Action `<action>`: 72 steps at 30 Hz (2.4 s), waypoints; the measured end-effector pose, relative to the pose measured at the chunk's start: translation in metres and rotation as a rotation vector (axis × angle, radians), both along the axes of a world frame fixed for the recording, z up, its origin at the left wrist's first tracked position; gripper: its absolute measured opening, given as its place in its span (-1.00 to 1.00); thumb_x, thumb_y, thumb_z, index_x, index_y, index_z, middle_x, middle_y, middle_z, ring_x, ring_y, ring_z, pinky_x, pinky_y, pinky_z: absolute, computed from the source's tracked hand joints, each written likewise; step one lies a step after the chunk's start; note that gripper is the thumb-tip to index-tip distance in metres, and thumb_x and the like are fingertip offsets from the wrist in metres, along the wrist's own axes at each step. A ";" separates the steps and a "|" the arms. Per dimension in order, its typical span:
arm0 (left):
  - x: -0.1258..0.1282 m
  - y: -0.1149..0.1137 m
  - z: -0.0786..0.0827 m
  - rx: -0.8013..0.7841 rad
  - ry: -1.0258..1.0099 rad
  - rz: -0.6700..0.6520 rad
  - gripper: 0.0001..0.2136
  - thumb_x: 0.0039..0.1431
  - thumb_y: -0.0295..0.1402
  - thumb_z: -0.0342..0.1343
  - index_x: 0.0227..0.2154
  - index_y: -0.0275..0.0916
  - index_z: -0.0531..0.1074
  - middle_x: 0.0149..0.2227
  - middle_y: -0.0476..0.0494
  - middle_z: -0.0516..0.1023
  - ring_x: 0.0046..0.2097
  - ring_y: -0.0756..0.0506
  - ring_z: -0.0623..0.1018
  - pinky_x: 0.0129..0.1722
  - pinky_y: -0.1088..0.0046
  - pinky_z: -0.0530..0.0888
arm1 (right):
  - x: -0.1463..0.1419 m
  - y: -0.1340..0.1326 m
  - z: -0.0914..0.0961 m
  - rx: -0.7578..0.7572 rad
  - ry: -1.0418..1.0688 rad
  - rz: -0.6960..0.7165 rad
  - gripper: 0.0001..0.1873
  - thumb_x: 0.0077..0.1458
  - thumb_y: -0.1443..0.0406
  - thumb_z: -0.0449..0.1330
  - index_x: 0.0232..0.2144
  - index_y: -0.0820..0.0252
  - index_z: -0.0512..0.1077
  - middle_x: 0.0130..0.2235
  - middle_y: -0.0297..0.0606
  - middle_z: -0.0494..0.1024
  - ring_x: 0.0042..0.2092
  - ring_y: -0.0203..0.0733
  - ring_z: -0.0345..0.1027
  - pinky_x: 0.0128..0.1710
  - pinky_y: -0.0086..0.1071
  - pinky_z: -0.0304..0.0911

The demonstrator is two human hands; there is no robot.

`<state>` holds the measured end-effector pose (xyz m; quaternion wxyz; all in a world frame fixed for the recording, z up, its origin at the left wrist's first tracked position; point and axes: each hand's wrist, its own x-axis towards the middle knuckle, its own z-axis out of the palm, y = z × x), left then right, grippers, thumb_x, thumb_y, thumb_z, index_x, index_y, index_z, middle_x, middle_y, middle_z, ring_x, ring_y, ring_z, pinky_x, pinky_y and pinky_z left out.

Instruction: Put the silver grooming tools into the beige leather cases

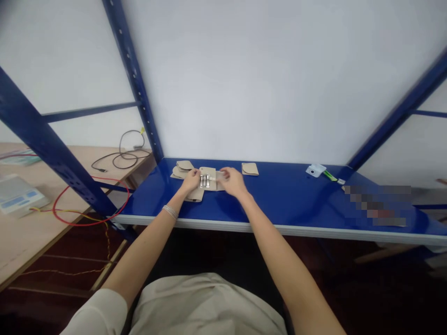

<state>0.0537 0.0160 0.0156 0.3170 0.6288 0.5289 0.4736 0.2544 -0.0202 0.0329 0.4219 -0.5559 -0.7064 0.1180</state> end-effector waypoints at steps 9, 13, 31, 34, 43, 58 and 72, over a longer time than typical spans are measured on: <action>-0.003 0.004 -0.001 -0.052 -0.178 -0.092 -0.78 0.22 -0.27 0.02 -0.36 -0.32 0.45 -0.31 -0.17 0.56 -0.23 -0.09 0.52 -0.18 0.42 0.41 | -0.054 0.022 0.007 -0.003 -0.047 0.294 -0.56 -0.23 0.34 0.43 -0.20 0.25 0.54 -0.25 -0.26 0.44 -0.32 -0.26 0.30 -0.23 -0.37 0.25; -0.003 0.001 0.003 -0.107 -0.282 -0.151 -0.70 0.19 -0.15 0.09 -0.24 -0.34 0.44 -0.24 -0.23 0.58 -0.18 -0.12 0.55 -0.12 0.37 0.43 | -0.046 0.033 0.014 -0.066 -0.072 0.289 -0.65 -0.28 0.35 0.43 -0.31 0.23 0.57 -0.38 -0.35 0.47 -0.41 -0.30 0.26 -0.33 -0.42 0.19; -0.010 -0.012 0.009 -0.191 -0.242 -0.455 -0.24 -0.20 -0.58 0.31 0.15 -0.33 0.19 -0.37 -0.13 0.60 -0.34 -0.11 0.58 -0.24 0.33 0.48 | -0.043 0.039 0.025 -0.330 0.511 0.361 -0.64 -0.34 0.34 0.45 -0.39 0.27 0.49 -0.44 -0.31 0.55 -0.39 -0.29 0.40 -0.39 -0.46 0.33; -0.009 -0.015 0.012 -0.225 -0.224 -0.435 -0.23 -0.22 -0.62 0.31 0.15 -0.36 0.20 -0.35 -0.17 0.61 -0.32 -0.15 0.59 -0.23 0.29 0.49 | -0.035 0.043 0.016 -0.247 0.745 0.228 -0.59 -0.34 0.29 0.46 -0.36 0.25 0.45 -0.39 -0.29 0.56 -0.37 -0.28 0.44 -0.34 -0.44 0.36; -0.006 -0.007 0.005 -0.157 -0.284 -0.195 -0.33 -0.12 -0.60 0.26 0.13 -0.34 0.22 -0.15 -0.30 0.60 -0.18 -0.18 0.60 -0.14 0.27 0.50 | 0.032 0.015 0.003 -0.283 0.671 0.064 -0.55 -0.42 0.25 0.51 -0.43 0.26 0.45 -0.46 -0.26 0.55 -0.47 -0.28 0.39 -0.52 -0.47 0.27; -0.003 -0.005 0.000 0.127 0.160 -0.033 -0.43 -0.14 -0.46 0.31 0.03 -0.39 0.36 0.04 -0.45 0.47 0.05 -0.29 0.48 0.08 0.23 0.36 | 0.001 -0.019 0.005 -0.328 -0.177 0.050 -0.74 -0.21 0.23 0.42 -0.37 0.18 0.60 -0.42 -0.24 0.58 -0.35 -0.16 0.44 -0.34 -0.40 0.25; -0.042 -0.071 0.019 -0.185 0.651 0.163 -0.36 -0.12 -0.01 0.28 -0.03 -0.33 0.39 -0.12 -0.37 0.56 -0.04 -0.30 0.54 -0.13 0.37 0.38 | -0.001 -0.037 -0.008 -0.082 -0.172 -0.044 -0.71 0.02 0.23 0.30 -0.18 0.24 0.53 -0.12 -0.09 0.51 -0.06 -0.05 0.38 0.01 -0.21 0.23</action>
